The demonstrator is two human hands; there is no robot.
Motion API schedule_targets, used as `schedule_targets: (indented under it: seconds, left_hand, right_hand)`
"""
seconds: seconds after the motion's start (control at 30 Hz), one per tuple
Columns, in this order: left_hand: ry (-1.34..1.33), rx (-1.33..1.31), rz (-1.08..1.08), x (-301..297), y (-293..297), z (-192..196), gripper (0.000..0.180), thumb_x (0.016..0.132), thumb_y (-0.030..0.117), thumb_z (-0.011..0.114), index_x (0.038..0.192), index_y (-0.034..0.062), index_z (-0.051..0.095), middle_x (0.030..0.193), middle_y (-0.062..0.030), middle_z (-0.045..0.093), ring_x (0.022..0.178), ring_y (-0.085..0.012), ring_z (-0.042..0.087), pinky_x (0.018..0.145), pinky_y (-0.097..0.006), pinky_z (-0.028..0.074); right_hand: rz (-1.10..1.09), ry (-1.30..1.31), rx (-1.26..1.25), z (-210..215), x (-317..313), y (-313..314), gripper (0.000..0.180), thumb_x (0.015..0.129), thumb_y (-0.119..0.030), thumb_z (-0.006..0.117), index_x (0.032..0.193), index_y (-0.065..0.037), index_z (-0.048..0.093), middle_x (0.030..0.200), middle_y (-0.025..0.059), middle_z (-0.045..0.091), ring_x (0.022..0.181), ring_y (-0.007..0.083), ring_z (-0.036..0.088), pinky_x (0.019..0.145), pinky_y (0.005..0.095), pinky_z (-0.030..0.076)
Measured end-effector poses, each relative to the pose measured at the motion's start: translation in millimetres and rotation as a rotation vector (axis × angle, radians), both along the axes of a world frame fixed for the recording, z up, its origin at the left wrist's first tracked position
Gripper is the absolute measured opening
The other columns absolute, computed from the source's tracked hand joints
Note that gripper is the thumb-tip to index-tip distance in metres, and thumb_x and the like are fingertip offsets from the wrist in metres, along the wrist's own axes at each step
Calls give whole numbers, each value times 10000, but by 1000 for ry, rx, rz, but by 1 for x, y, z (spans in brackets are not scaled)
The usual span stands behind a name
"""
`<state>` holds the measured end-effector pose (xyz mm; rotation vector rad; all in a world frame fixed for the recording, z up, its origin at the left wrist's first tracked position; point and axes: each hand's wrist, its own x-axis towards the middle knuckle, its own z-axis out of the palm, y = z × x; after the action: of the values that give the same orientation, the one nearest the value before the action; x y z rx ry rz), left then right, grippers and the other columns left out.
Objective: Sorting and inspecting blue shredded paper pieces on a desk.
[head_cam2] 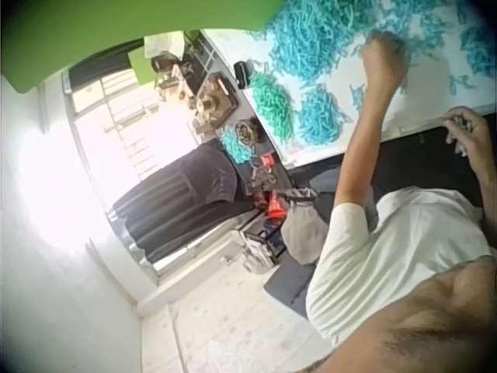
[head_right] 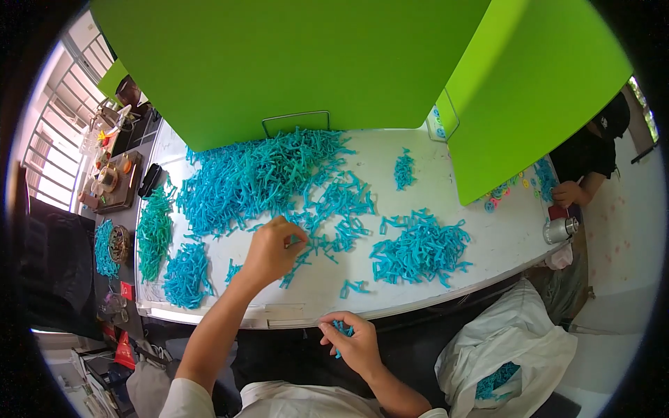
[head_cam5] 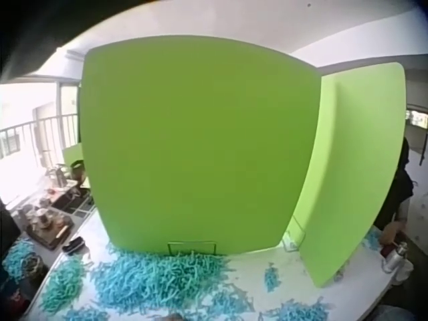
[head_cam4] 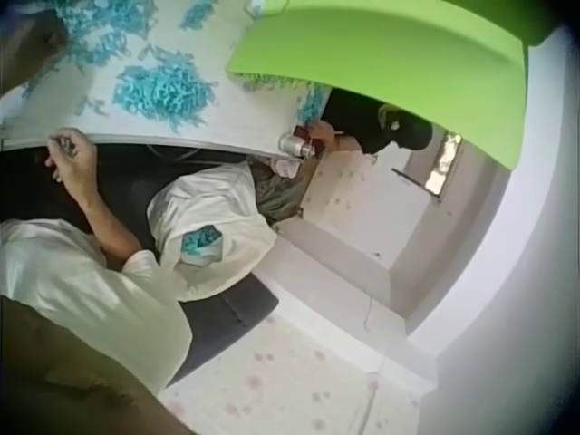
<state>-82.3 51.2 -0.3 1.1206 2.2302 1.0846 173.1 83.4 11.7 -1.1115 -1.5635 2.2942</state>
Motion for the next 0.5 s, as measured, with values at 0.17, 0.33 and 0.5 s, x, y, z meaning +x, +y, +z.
schedule_targets:
  seconds: [0.17,0.33,0.5]
  left_hand:
    - [297,76,-153,6,8,-9,147,742,19,795,865,86,751,829,-112,615,739,-310,647,651,-408,516]
    - [247,102,-120,5,12,-7,152,736,21,792,863,92,751,809,-110,595,738,-327,634,657,-426,515]
    - [364,169,-168,10,34,-10,163,719,-2,763,848,95,749,811,-116,597,762,-342,627,686,-439,511]
  right_hand:
    - [-2,-8,4,-1,2,1,146,961,-86,694,1074,6,705,851,52,699,720,105,690,518,223,514]
    - [-9,-2,-4,-2,3,1,150,961,-98,701,1071,3,705,842,44,694,712,101,687,517,222,513]
    - [1,-11,6,-3,1,0,142,959,-90,698,1067,2,708,841,45,694,711,101,685,520,220,513]
